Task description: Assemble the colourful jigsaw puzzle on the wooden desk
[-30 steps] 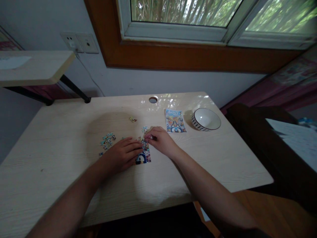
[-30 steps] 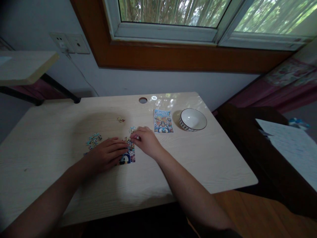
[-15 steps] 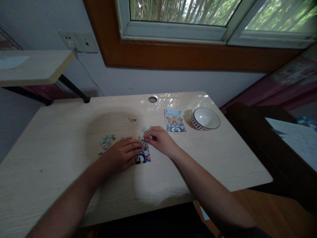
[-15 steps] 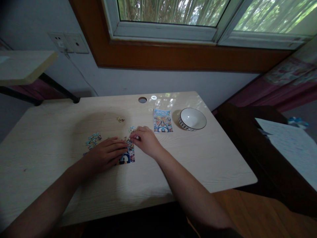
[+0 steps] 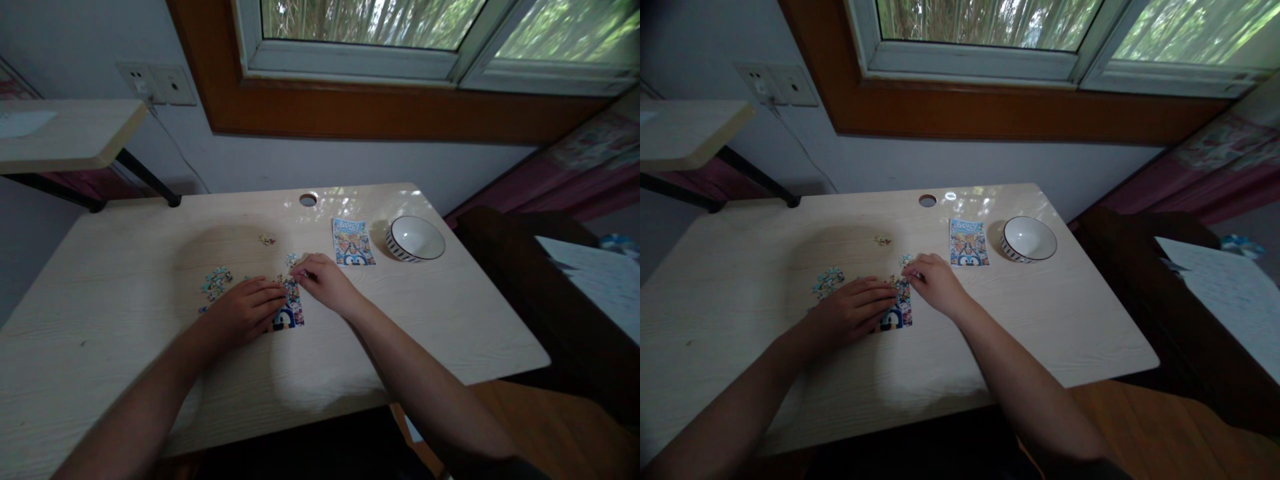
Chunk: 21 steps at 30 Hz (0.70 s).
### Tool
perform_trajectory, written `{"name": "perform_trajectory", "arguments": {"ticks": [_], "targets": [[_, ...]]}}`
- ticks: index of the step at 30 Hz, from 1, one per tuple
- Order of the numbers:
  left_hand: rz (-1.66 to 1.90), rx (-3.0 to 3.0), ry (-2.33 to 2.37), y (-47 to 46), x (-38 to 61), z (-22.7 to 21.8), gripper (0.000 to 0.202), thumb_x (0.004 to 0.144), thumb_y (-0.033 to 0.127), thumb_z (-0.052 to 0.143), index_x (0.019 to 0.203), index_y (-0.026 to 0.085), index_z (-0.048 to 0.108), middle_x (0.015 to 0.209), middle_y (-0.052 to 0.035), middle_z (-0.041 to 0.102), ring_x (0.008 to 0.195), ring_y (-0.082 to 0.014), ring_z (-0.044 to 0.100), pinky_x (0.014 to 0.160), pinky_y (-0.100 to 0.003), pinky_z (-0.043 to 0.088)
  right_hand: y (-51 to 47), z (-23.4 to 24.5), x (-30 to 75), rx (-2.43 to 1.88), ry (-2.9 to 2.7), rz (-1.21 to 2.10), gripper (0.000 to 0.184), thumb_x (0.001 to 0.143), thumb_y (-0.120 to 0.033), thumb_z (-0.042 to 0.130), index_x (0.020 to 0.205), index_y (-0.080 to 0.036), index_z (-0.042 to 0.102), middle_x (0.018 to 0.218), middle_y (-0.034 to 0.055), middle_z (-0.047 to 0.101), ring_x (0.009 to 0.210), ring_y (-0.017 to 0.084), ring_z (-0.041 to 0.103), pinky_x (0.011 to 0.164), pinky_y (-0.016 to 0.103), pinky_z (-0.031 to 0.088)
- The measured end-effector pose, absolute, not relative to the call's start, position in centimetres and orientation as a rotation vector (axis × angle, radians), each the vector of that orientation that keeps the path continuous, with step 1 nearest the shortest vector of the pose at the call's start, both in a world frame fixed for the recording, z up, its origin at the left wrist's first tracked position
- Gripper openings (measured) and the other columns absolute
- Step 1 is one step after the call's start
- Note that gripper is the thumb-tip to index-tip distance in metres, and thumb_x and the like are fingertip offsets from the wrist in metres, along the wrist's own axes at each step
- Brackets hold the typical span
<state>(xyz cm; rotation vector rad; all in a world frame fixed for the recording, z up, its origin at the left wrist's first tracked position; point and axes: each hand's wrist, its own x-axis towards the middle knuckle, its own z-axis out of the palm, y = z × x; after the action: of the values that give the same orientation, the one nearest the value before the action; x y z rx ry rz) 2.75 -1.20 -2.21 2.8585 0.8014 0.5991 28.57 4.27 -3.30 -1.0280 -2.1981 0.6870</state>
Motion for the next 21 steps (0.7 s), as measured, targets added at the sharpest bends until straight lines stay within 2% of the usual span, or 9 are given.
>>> {"name": "perform_trajectory", "arguments": {"ticks": [11, 21], "targets": [[0.637, 2.843, 0.827, -1.18, 2.84, -1.67, 0.033, 0.101, 0.018, 0.056, 0.132, 0.022, 0.069, 0.132, -0.0075, 0.072, 0.121, -0.0225, 0.066, 0.108, -0.045, 0.054, 4.31, -3.26, 28.59, -1.031, -2.206, 0.683, 0.011, 0.094, -0.015, 0.068, 0.099, -0.022, 0.076, 0.094, 0.0047, 0.073, 0.091, 0.019, 0.064, 0.089, 0.035, 0.047], [0.588, 2.849, 0.853, -1.20, 3.02, -2.18, 0.041, 0.100, 0.017, 0.057, 0.141, 0.023, 0.062, 0.140, -0.0084, 0.067, 0.128, -0.0242, 0.061, 0.110, -0.047, 0.053, 4.33, -3.44, 28.58, -1.030, -2.217, 0.675, 0.012, 0.091, -0.015, 0.074, 0.100, -0.022, 0.075, 0.095, 0.0044, 0.073, 0.092, 0.020, 0.064, 0.090, 0.035, 0.047]]}}
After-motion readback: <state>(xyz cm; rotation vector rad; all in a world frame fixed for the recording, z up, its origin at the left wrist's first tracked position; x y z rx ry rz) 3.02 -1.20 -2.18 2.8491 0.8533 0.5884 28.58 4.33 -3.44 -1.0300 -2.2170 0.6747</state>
